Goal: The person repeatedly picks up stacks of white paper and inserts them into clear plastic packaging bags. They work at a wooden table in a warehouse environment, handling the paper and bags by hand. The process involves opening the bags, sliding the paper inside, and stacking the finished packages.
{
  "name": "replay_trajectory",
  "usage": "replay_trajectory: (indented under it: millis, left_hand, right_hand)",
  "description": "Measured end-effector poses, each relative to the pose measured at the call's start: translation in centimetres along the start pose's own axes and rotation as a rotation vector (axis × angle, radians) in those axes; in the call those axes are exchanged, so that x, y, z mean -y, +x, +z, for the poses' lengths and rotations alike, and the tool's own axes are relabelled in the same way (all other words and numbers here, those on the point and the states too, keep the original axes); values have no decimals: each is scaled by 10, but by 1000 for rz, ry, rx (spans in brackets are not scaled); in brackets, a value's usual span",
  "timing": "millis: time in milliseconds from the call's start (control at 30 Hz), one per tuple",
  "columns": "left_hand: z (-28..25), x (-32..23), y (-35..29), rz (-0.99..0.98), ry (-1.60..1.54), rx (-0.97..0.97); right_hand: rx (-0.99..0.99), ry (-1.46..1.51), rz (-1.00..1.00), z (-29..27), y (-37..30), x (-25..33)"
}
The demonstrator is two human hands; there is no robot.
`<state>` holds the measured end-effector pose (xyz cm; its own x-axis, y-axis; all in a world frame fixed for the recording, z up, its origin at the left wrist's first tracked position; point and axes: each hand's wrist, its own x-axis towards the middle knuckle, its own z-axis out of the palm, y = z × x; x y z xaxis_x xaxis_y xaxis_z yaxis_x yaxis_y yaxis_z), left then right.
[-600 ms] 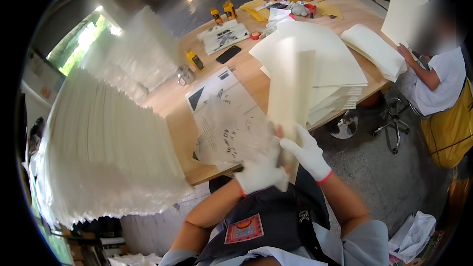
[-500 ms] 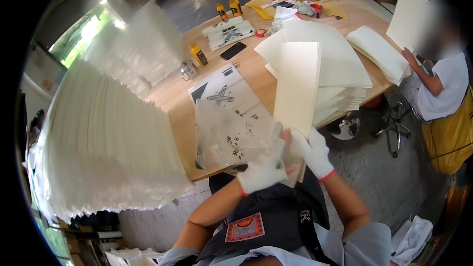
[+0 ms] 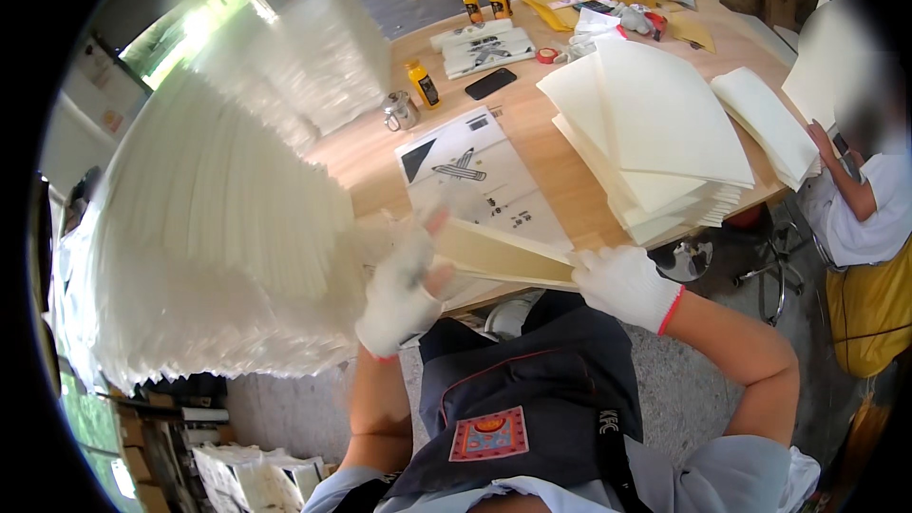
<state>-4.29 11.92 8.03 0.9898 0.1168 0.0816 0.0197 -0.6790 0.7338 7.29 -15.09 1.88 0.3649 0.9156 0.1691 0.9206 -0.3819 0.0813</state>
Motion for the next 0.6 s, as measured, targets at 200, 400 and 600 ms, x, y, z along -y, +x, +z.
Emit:
replay_trajectory:
  millis: [200, 400, 600]
  left_hand:
    - [62, -3, -33, 455, 76, 247]
    - [105, 61, -73, 249, -281, -82]
    - [104, 44, -16, 260, -70, -197]
  right_hand:
    - [122, 234, 17, 22, 18, 11]
    - [281, 1334, 375, 39, 17, -2]
    - [201, 559, 439, 38, 67, 33]
